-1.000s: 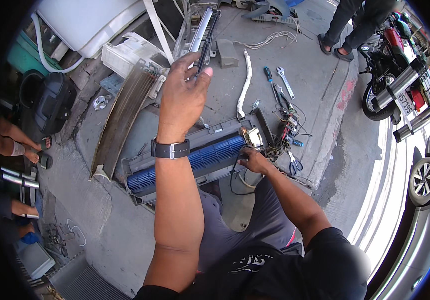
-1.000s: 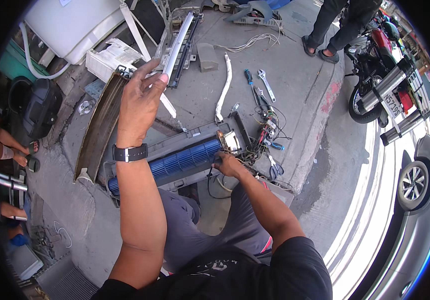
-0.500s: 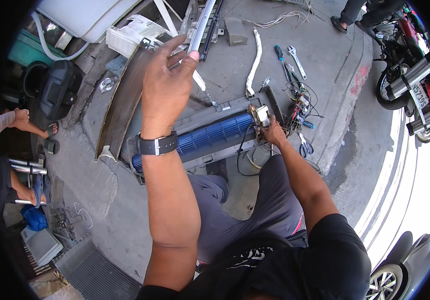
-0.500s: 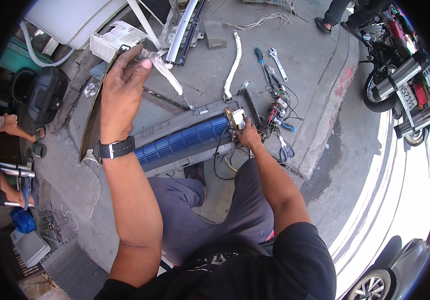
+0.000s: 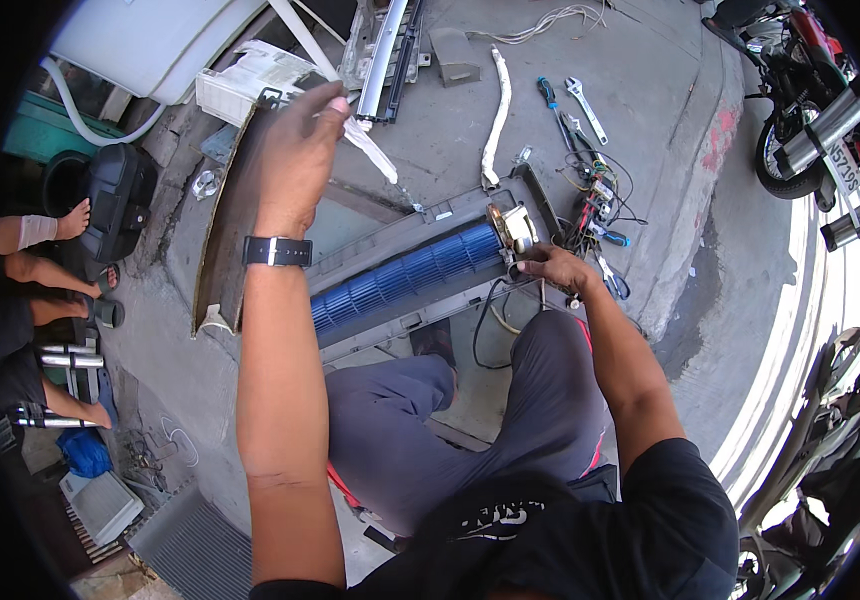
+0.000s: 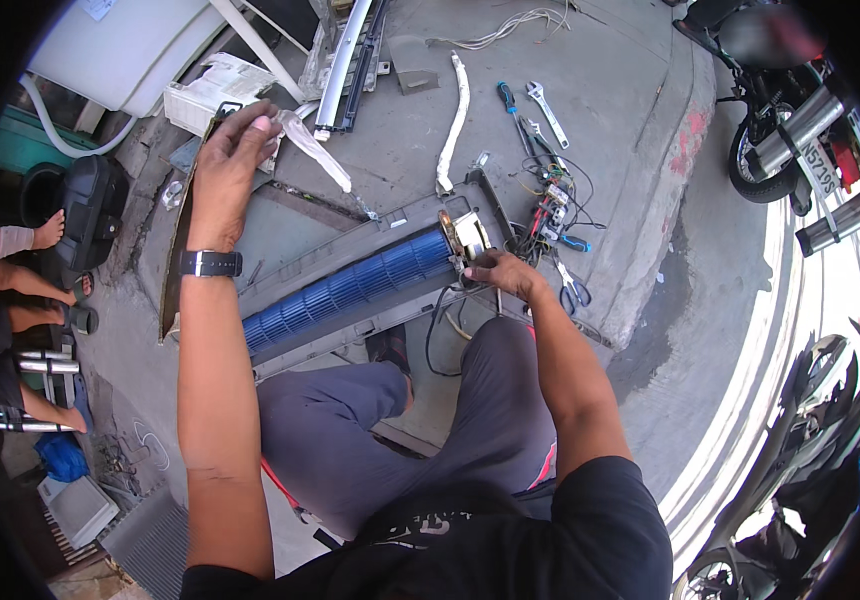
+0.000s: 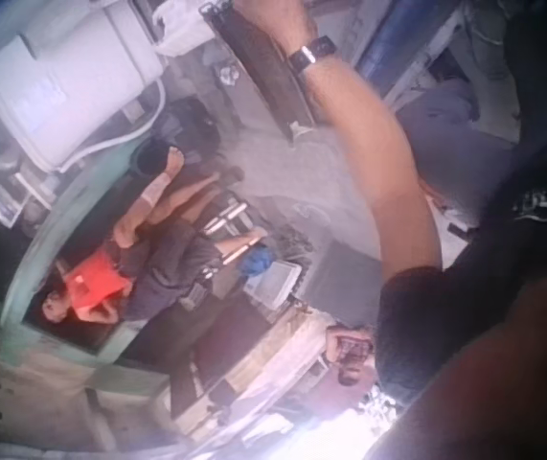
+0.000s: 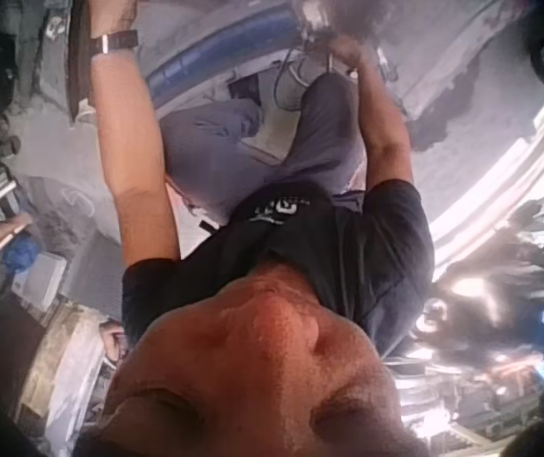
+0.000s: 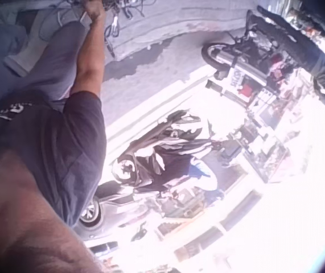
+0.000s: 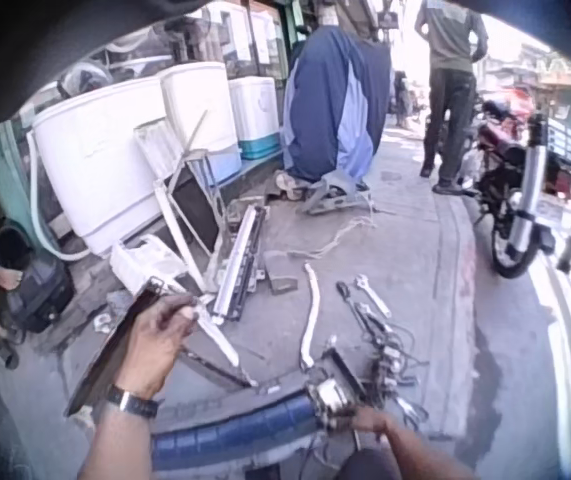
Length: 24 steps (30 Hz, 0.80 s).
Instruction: The person disassembles an air conditioning unit by hand and using a screwdriver, removing plastic housing, the internal fan roller, and the control circuit components.
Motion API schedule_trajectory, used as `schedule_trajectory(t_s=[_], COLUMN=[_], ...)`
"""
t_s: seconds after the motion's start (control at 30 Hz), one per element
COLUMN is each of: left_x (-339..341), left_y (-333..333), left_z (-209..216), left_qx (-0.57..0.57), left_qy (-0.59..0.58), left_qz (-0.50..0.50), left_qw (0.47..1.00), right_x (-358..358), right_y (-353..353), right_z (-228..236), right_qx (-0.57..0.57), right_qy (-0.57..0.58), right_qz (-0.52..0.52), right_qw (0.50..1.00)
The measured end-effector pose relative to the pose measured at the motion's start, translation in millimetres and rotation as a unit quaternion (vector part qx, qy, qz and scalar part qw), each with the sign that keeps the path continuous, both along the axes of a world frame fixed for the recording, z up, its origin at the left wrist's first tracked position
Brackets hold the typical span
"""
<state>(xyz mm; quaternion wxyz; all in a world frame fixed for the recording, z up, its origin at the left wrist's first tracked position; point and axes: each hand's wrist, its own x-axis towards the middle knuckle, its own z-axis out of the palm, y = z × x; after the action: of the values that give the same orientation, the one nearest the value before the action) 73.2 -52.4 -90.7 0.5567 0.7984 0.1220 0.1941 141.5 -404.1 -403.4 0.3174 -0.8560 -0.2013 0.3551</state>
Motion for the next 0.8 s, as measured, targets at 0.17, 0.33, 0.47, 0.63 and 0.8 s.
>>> schedule_trajectory(t_s=[0.17,0.33,0.47,0.63,0.8], left_x=[-17.1,-46.7,-48.4,-62.6,-36.2], left_y=[-13.3,-47.3,-40.7,-47.5,-84.8], left_z=[-172.4,-295.0,-318.6,-317.3,-334.3], left_qx=[0.397,0.441,0.412,0.479,0.478], left_qy=[0.243,0.308,0.312,0.280,0.180], left_qz=[-0.249,-0.241,-0.226,-0.171,-0.161], left_qw=[0.849,0.808,0.826,0.814,0.845], right_x=[-10.7,1.8,1.9,8.3,79.4], right_y=[25.2,23.0,13.8,65.6,130.8], right_z=[-30.2,-42.1,-45.3,-5.8,6.6], right_qx=[-0.045,-0.002,0.076,0.055,-0.234], right_qy=[-0.208,-0.142,-0.176,-0.228,-0.089], right_qz=[-0.050,-0.140,-0.128,-0.197,0.003], right_qw=[0.976,0.980,0.973,0.952,0.968])
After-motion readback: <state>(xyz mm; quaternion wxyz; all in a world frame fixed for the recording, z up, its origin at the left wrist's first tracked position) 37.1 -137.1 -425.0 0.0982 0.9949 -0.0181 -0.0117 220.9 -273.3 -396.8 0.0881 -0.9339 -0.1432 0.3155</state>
